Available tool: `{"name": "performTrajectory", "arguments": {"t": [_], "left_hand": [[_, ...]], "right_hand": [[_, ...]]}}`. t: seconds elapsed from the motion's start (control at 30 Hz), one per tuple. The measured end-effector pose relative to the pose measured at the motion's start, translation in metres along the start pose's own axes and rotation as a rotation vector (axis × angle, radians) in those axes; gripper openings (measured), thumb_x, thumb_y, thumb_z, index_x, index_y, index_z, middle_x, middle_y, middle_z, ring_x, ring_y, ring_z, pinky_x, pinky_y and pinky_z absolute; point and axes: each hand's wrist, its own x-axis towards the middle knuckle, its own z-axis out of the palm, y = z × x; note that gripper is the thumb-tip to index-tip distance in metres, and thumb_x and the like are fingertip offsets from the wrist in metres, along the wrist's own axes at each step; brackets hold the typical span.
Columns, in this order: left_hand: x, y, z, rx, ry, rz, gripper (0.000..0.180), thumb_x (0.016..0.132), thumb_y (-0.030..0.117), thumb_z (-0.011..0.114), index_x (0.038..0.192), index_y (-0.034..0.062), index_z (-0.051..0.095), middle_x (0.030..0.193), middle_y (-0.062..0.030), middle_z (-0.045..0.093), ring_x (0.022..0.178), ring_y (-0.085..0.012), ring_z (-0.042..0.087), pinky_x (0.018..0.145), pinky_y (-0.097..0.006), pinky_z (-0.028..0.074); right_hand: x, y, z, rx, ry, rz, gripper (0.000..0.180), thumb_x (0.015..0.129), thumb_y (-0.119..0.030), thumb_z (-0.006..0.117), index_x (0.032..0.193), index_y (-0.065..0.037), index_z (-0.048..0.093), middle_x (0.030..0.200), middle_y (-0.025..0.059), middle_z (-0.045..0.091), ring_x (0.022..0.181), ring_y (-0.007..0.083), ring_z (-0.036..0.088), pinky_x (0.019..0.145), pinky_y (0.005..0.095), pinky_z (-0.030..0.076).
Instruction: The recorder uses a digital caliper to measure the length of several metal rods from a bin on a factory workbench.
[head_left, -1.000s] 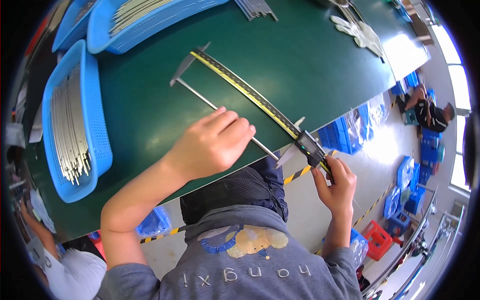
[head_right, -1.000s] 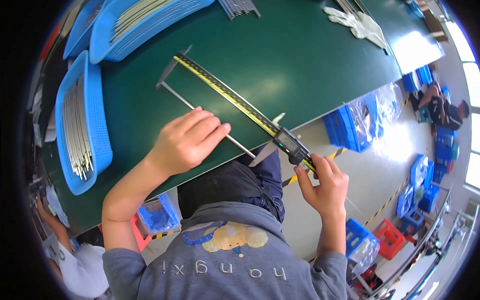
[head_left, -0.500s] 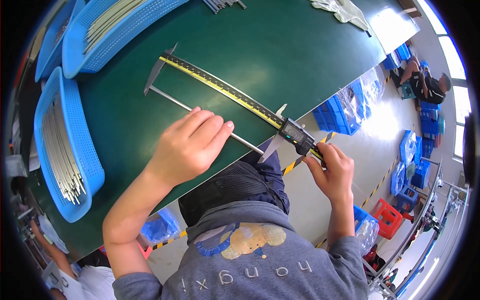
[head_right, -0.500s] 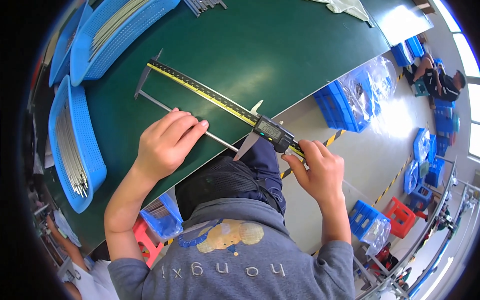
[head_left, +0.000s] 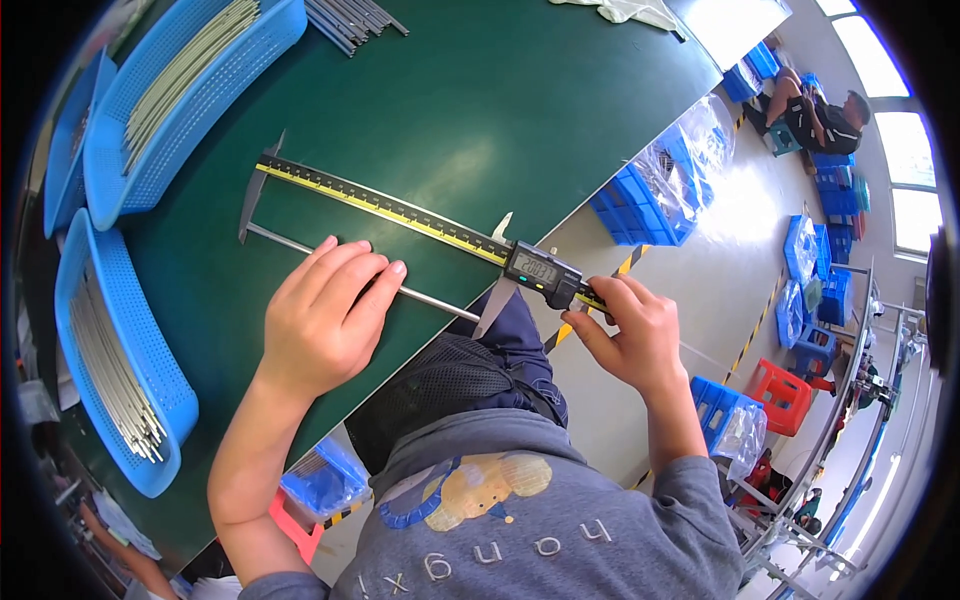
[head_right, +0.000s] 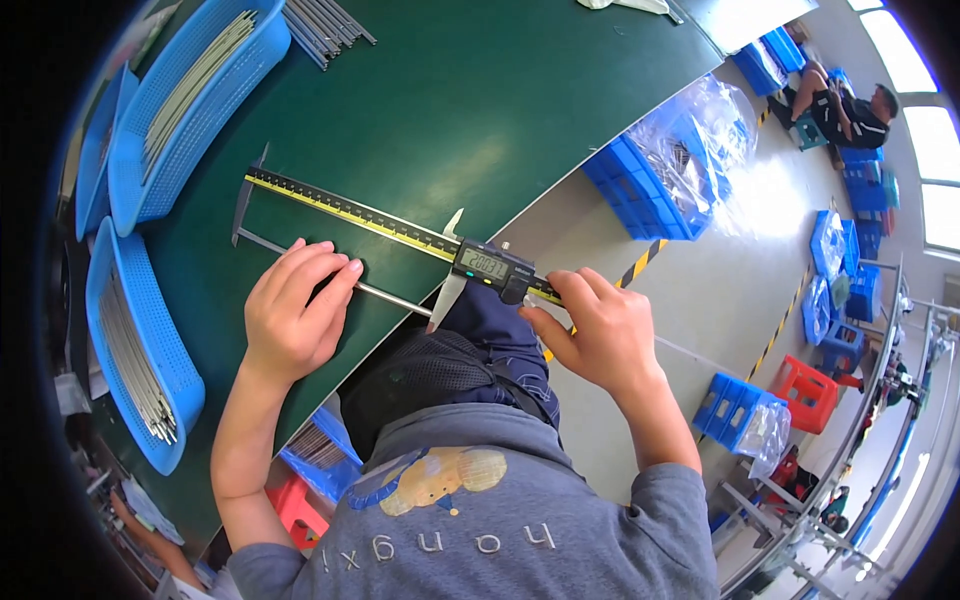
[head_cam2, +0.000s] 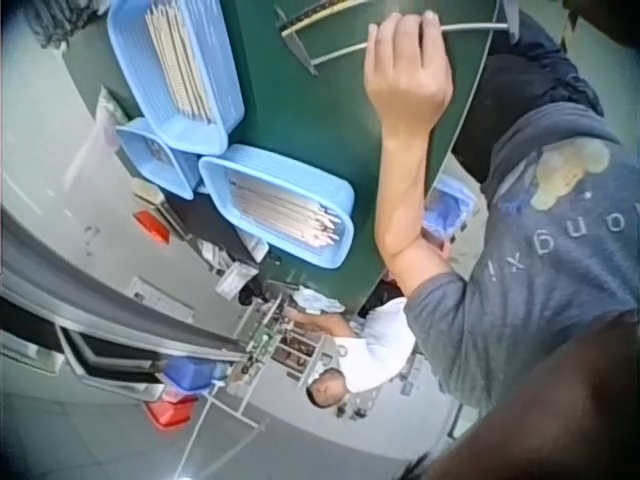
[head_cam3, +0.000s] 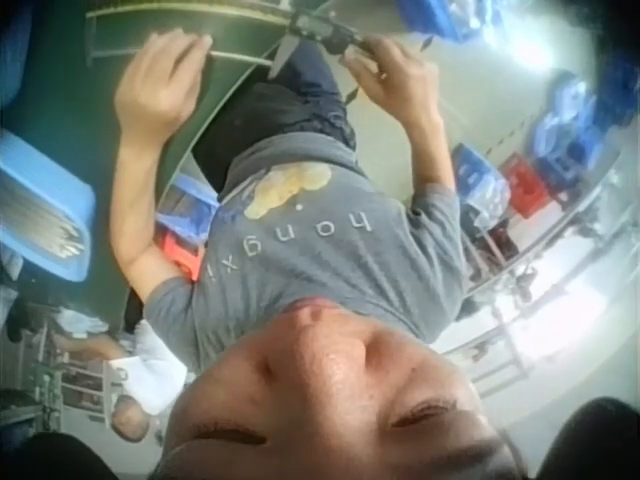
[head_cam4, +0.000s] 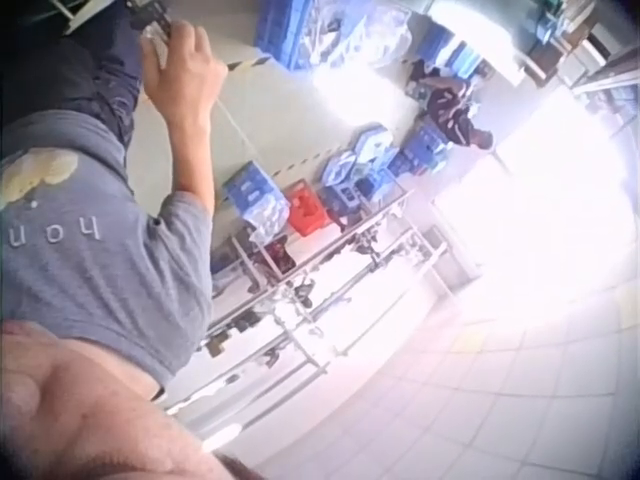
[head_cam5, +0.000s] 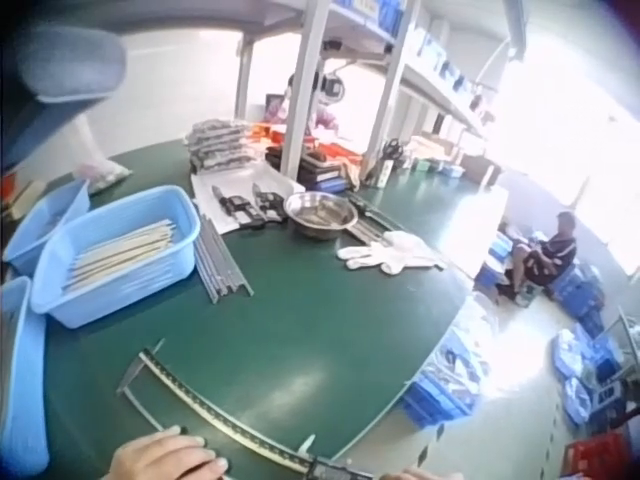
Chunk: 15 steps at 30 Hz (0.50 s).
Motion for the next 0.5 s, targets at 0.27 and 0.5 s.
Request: {"name": "performTrajectory", "arguments": {"t": [0.27,0.5], "left_hand": [[0.0007,-0.0002,-0.0033,-0.021,0.003,-0.010,0.021,0.067,0.004,0.067,0.088,0.0052,0.068,0.086,-0.0065,0.062,0.086,-0.0241,0.062,0.079,-0.039,0.053],[-0.0001,0.0022,-0.0010,-0.017,0.015,-0.017,0.015,0.068,0.006,0.066,0.083,0.0054,0.067,0.085,-0.0054,0.062,0.085,-0.0226,0.062,0.077,-0.037,0.054]], "right_hand": [[0.0024,-0.0025,-0.0009,-0.022,0.029,-0.027,0.034,0.071,-0.033,0.073,0.088,-0.007,0.060,0.065,0.0054,0.053,0.050,0.0235,0.055,0.044,0.0336,0.042],[0.0000,-0.0024,-0.0019,-0.028,0.024,-0.033,0.032,0.072,-0.030,0.072,0.089,-0.007,0.059,0.065,0.0054,0.053,0.050,0.0237,0.055,0.044,0.0336,0.042]]}}
